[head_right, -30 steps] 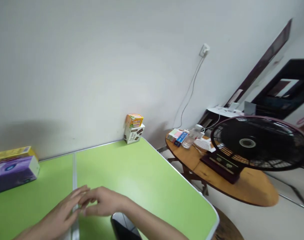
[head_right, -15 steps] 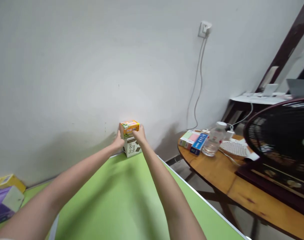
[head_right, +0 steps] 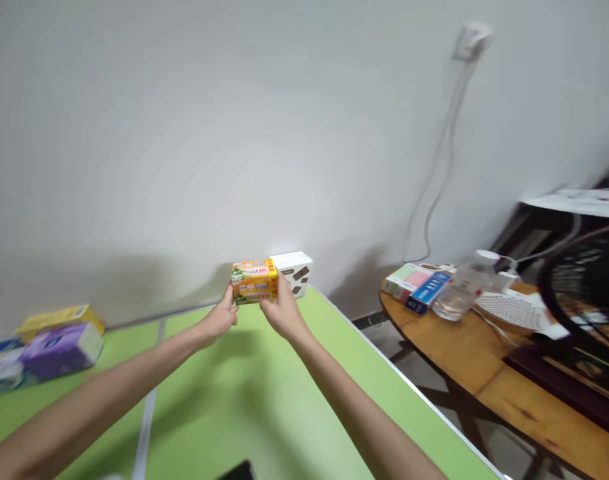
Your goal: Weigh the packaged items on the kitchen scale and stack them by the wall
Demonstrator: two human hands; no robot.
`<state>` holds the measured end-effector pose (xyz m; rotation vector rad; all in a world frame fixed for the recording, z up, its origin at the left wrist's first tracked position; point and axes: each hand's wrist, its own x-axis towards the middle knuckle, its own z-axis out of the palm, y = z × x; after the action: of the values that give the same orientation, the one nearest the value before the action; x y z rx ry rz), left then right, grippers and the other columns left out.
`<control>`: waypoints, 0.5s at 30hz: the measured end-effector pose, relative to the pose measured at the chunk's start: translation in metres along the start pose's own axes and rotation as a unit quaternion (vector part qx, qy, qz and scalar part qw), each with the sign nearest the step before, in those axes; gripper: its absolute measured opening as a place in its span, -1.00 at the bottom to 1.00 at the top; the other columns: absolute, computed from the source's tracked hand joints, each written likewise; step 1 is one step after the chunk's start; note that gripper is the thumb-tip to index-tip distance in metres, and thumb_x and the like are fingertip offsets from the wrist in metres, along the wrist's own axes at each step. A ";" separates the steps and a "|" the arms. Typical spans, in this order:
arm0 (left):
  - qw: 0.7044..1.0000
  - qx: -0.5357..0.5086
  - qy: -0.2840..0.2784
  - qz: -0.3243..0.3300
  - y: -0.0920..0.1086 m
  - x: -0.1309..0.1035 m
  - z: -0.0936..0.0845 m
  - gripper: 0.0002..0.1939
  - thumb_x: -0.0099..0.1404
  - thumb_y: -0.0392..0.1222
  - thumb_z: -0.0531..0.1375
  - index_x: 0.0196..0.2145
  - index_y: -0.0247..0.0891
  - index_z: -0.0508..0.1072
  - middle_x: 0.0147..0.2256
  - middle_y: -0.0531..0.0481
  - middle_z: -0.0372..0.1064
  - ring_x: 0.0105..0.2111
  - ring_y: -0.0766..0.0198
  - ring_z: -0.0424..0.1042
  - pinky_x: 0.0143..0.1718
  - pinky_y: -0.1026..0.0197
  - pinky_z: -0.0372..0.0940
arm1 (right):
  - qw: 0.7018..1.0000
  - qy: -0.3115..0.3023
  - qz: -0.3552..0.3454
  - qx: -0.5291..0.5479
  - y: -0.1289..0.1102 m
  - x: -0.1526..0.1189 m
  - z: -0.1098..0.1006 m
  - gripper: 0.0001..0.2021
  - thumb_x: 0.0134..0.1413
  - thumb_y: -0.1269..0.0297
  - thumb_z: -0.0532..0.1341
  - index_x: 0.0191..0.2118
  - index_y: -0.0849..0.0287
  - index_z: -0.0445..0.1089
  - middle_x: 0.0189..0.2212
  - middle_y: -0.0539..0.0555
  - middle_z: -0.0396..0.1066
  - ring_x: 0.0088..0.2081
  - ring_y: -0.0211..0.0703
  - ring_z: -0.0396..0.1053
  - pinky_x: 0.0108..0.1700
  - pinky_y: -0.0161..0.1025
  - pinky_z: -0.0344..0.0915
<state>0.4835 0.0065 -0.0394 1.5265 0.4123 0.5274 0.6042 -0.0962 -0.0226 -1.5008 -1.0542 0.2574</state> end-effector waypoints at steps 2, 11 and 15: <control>0.999 0.026 -0.012 -0.021 0.000 -0.059 -0.024 0.08 -0.17 -0.56 0.03 0.29 -0.17 -0.30 0.33 -0.04 -0.36 0.29 0.02 -0.22 0.26 -0.06 -0.31 | 0.998 -0.039 0.017 0.051 -0.014 -0.054 0.024 -0.26 -0.26 0.47 0.06 0.18 0.08 0.01 0.17 0.14 0.11 0.17 -0.02 0.12 0.18 -0.02 0.09; 0.969 0.158 0.106 -0.156 -0.008 -0.330 -0.089 -0.05 0.00 -0.52 -0.04 0.30 -0.14 -0.34 0.32 0.14 -0.41 0.30 0.13 -0.32 0.27 0.02 -0.43 | 0.964 -0.180 0.152 0.121 -0.055 -0.261 0.147 -0.20 -0.10 0.39 0.06 0.29 0.04 -0.28 0.32 0.09 -0.25 0.29 0.01 -0.12 0.27 0.04 -0.12; 0.964 0.139 0.165 -0.153 -0.058 -0.397 -0.109 -0.04 -0.03 -0.55 -0.05 0.30 -0.23 -0.34 0.32 0.10 -0.40 0.30 0.19 -0.38 0.27 0.10 -0.44 | 0.963 -0.212 0.114 0.118 -0.041 -0.318 0.196 -0.23 -0.07 0.48 -0.01 0.30 0.05 -0.29 0.32 0.05 -0.20 0.30 -0.05 -0.12 0.27 -0.07 -0.08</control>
<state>0.0993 -0.1251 -0.1274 1.6046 0.9985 0.4945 0.2713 -0.1991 -0.1642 -1.3779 -1.1340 0.8697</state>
